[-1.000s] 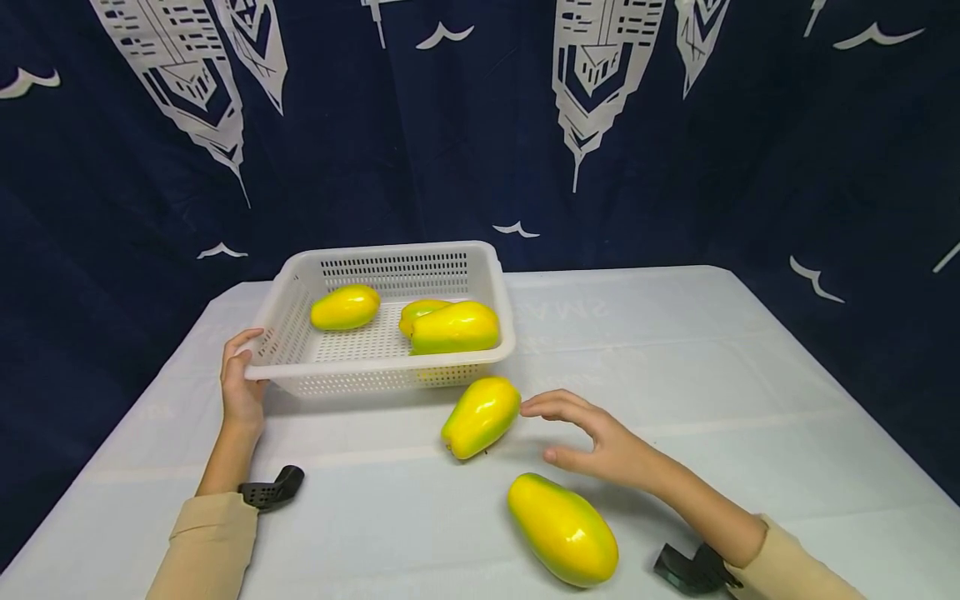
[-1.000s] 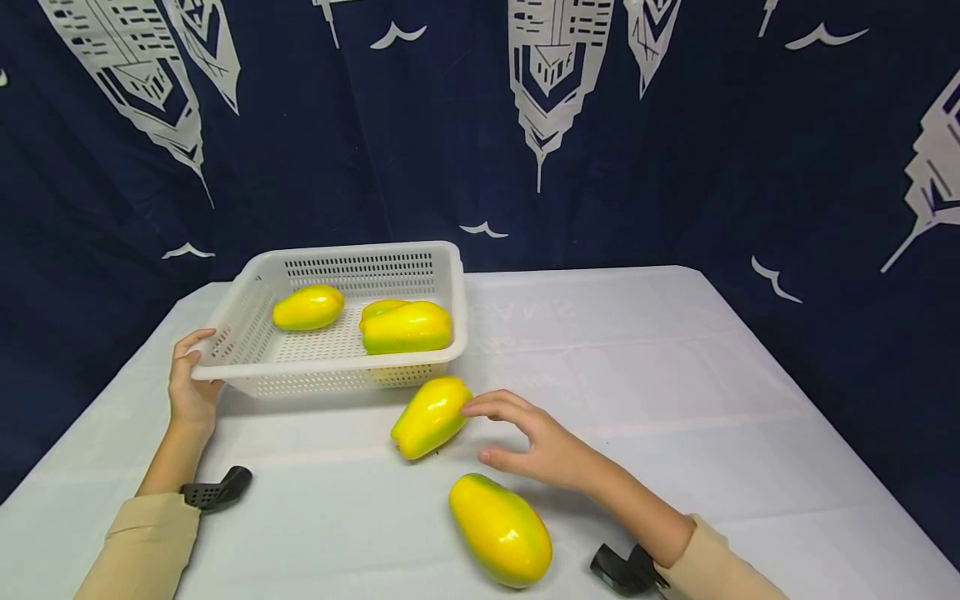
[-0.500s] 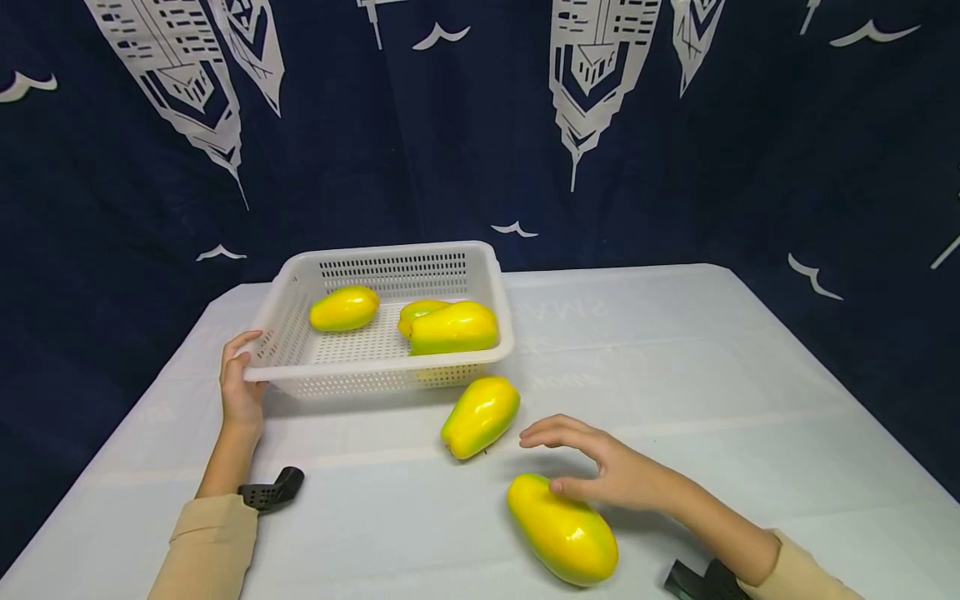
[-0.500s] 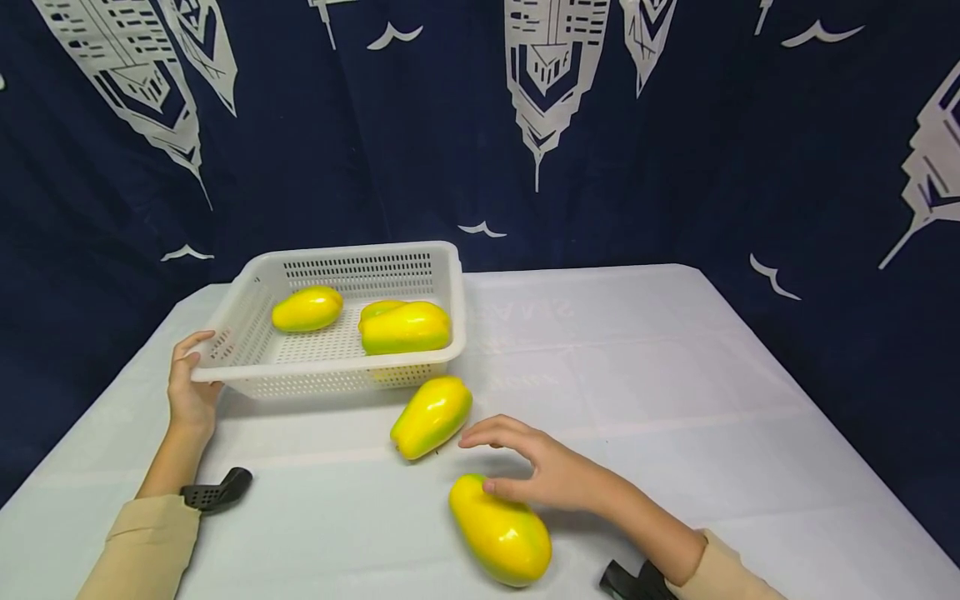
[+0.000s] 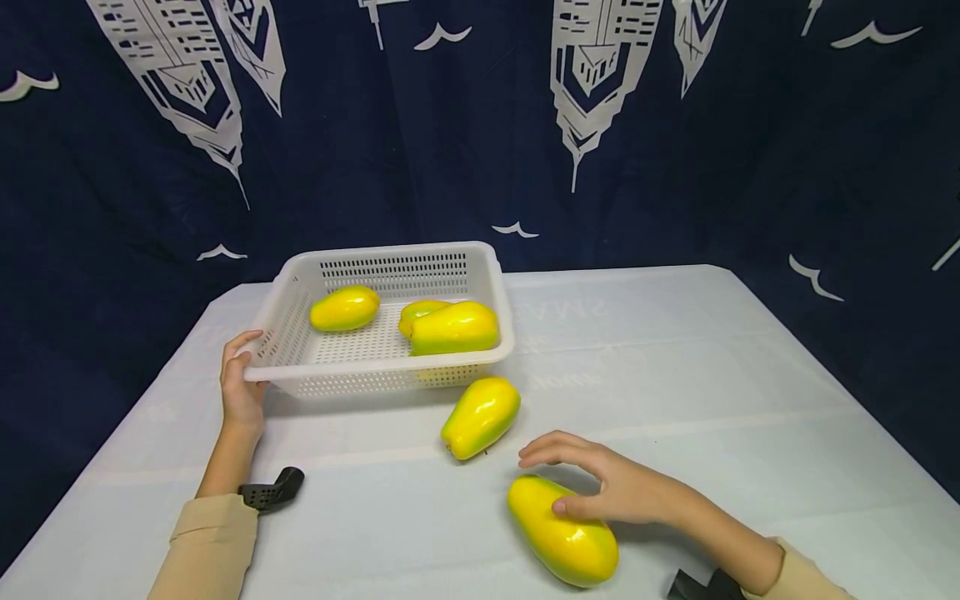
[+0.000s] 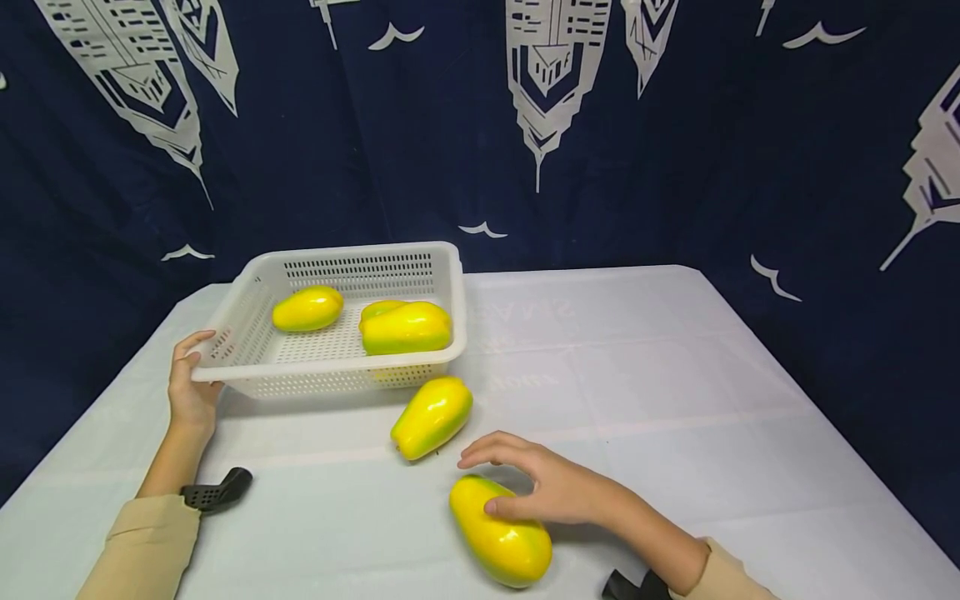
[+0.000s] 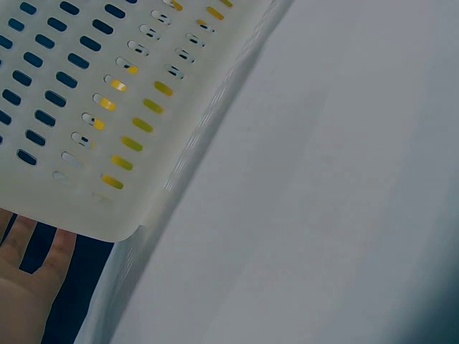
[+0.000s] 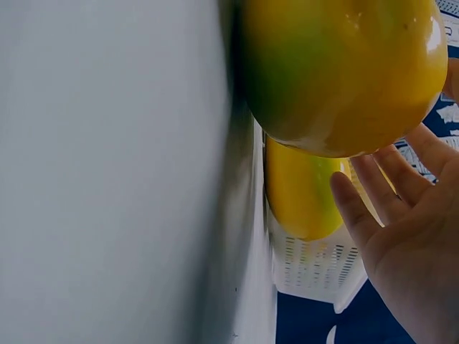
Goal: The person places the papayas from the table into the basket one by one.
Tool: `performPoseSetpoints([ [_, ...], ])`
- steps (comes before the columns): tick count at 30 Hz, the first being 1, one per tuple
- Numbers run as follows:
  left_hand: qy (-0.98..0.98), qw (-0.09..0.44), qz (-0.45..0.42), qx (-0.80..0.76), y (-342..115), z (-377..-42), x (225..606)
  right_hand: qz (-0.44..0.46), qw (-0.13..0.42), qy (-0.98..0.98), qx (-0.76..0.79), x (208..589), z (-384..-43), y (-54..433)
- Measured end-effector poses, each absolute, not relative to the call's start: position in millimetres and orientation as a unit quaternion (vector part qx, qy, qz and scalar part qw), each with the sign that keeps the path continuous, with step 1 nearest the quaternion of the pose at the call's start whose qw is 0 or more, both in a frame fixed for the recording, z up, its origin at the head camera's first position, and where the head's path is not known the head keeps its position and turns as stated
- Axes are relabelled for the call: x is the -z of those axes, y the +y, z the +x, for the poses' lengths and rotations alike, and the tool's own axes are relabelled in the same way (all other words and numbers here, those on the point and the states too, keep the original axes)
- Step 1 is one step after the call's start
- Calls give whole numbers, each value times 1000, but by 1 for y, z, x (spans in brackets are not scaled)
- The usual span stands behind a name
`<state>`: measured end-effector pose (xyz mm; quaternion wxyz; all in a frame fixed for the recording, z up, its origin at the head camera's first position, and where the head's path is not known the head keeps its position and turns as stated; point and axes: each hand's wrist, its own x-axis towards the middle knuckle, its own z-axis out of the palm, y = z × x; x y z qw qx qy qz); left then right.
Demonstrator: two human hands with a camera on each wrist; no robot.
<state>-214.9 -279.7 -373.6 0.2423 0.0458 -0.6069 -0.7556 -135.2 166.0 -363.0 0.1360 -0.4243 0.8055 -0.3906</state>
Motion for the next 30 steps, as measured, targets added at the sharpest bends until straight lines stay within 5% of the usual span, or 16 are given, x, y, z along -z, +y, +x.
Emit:
performPoseSetpoints([
  [30, -612, 247, 45, 750, -280, -215, 374, -454, 220, 786, 357, 369, -134, 169],
])
